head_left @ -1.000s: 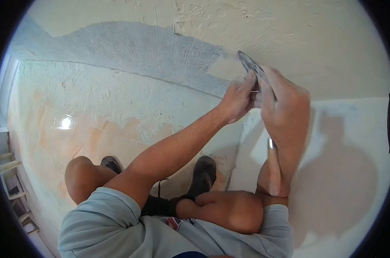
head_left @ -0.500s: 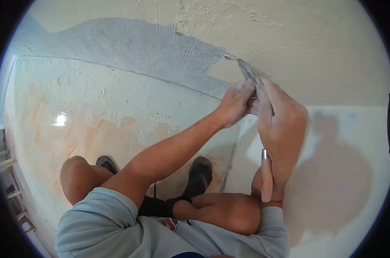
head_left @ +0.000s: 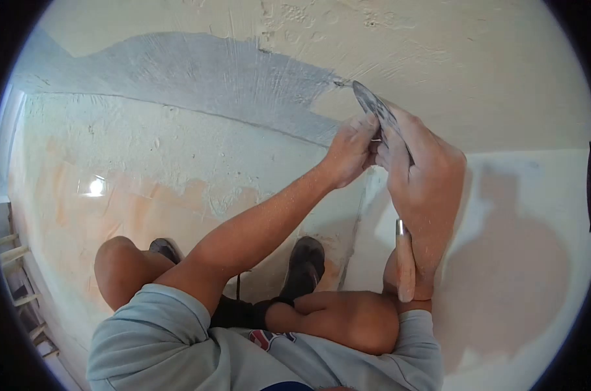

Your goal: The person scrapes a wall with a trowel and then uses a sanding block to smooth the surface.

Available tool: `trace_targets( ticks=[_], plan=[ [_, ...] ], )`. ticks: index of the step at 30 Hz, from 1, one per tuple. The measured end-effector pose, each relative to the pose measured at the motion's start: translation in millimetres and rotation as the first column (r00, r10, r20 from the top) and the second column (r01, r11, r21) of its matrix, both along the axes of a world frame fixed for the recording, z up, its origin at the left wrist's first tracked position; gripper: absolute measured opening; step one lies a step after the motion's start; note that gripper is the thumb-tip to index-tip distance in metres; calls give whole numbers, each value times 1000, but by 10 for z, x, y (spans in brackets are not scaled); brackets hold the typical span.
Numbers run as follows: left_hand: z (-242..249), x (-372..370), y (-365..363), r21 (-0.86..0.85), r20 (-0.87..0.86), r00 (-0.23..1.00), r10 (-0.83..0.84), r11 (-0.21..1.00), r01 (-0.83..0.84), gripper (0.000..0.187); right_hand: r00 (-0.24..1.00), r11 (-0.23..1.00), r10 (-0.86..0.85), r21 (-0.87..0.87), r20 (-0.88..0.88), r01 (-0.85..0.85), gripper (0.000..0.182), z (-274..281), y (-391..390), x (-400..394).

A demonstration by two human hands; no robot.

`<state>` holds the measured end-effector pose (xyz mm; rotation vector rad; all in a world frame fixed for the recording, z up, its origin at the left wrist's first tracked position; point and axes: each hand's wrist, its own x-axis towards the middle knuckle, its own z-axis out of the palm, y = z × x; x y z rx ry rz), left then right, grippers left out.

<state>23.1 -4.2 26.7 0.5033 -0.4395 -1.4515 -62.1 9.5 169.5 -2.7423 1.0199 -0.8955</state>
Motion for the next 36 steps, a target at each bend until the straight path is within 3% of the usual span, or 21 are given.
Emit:
trace_targets(
  ticks=[1,2,4,5,7,8,9,10,11,13,15,17,19,23,24,27,29,32,33,35,36],
  plan=[
    [-3,5,-11,40,353,934,58,996,-77,44,997,1000,-10,-7,72,10,22,-37,5,32],
    [-18,6,3,56,661,746,86,985,-162,45,1000,999,13,-37,-27,-14,22,-85,-92,113],
    [4,60,12,-12,573,797,190,975,-224,50,992,999,35,12,-118,-33,23,-95,-189,150],
    [42,44,2,36,413,899,146,984,-177,50,993,999,39,1,-111,-39,23,-47,-181,134],
    [74,-18,59,130,35,999,35,991,-39,50,997,993,13,114,76,-21,19,25,-50,36],
    [34,7,6,126,39,999,36,991,-40,50,991,999,45,0,124,-45,19,-14,-43,10],
    [-79,5,-40,122,67,994,84,988,-92,47,991,999,41,3,125,-42,19,-29,-75,42],
    [-122,14,-55,120,95,987,132,982,-143,45,999,999,42,20,4,-42,20,-43,-147,116],
    [-167,64,-59,47,-95,992,85,996,-80,45,992,999,45,27,-115,-42,21,-45,-185,158],
    [-23,50,-55,61,-99,991,92,994,-86,46,993,997,65,-27,-94,-68,20,-82,-166,118],
    [42,-64,33,78,-96,993,63,995,-56,48,990,993,99,46,99,-104,17,-3,-82,48],
    [-116,-77,-36,110,42,992,119,986,-123,49,998,997,48,52,40,-50,17,44,-79,97],
    [-76,-35,-53,131,-36,984,176,977,-170,51,961,996,29,-68,-274,-50,19,-12,-201,205],
    [-105,-56,-129,90,-102,986,133,988,-124,54,997,996,78,35,23,-78,12,120,-102,81],
    [-111,-72,-142,88,-80,986,143,987,-136,54,999,995,39,88,-2,-39,13,140,-63,138],
    [-100,-12,-51,31,99,974,202,978,-206,55,970,993,121,18,-211,-120,10,-63,-246,312],
    [-122,-34,-2,126,-173,977,122,987,-101,57,982,993,117,33,-150,-114,10,-14,-181,235],
    [140,-85,55,84,-104,994,26,996,-17,60,994,990,106,98,5,-106,11,43,-100,167],
    [104,-67,40,142,-42,997,63,988,-56,62,992,992,120,54,-50,-117,12,-24,-152,219],
    [-68,25,-10,191,-214,966,147,976,-106,61,968,995,98,44,-232,-90,18,-186,-311,295],
    [-126,68,35,180,-234,965,119,981,-77,60,969,995,95,33,-226,-90,18,-159,-285,272]
  ],
)
